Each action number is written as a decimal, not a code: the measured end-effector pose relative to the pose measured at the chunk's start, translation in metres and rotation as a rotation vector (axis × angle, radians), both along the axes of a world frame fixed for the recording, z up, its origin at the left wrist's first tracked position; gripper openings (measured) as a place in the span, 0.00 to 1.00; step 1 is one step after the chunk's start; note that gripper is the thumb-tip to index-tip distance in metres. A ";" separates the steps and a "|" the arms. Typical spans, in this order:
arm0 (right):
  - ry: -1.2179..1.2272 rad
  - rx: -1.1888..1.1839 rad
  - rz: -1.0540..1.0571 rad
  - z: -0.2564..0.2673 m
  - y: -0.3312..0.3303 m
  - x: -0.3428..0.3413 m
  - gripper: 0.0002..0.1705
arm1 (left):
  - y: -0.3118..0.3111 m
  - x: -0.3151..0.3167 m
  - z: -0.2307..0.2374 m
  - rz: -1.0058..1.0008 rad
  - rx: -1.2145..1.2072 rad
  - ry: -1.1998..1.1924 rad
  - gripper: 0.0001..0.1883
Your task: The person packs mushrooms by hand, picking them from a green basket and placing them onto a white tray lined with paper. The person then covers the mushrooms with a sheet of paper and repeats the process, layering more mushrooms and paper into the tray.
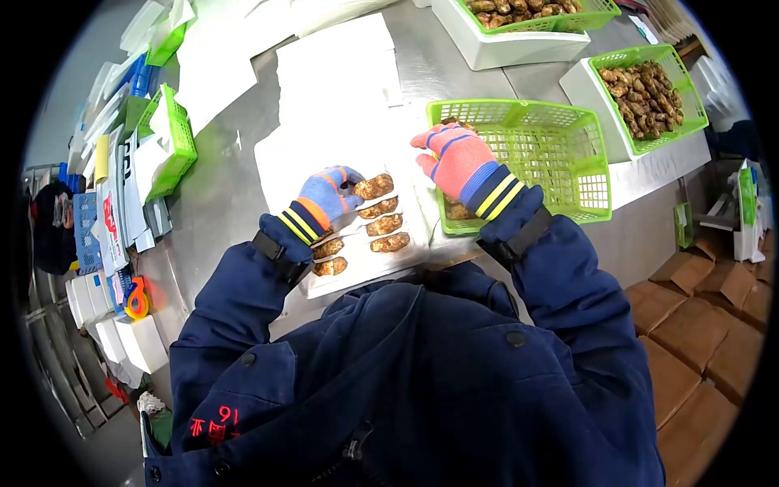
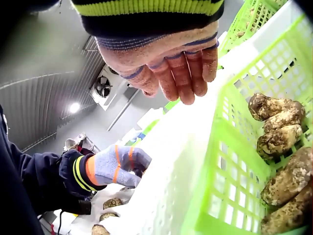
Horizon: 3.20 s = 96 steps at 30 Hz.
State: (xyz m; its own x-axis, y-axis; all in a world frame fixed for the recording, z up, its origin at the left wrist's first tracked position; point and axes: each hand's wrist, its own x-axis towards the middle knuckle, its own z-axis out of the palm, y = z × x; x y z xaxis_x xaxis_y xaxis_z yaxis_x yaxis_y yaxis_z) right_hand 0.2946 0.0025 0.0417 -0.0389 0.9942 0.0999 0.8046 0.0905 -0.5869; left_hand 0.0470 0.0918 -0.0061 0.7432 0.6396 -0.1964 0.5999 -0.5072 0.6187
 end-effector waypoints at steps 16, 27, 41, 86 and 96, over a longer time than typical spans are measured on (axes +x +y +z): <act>0.080 -0.187 -0.356 -0.030 0.112 -0.046 0.28 | 0.061 -0.101 -0.011 0.555 0.532 -0.108 0.40; 0.829 -0.383 -0.097 -0.037 0.076 -0.020 0.19 | 0.045 -0.101 -0.022 0.410 0.326 0.007 0.50; 0.238 -0.055 -0.013 -0.053 0.039 -0.045 0.34 | 0.011 -0.110 -0.048 0.343 0.247 -0.336 0.48; -0.738 -0.018 0.371 -0.031 0.048 -0.104 0.11 | 0.016 -0.071 0.011 -0.064 0.672 0.372 0.09; -0.686 -0.079 0.356 -0.022 0.052 -0.106 0.14 | 0.034 -0.052 0.003 -0.129 0.620 0.530 0.08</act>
State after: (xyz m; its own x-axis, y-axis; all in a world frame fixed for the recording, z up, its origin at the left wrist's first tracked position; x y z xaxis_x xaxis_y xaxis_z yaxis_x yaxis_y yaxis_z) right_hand 0.1888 0.0543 0.0197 -0.3847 0.9134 -0.1327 0.9206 0.3902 0.0166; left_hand -0.0053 0.1260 -0.0036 0.7263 0.6633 -0.1807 0.6473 -0.7483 -0.1451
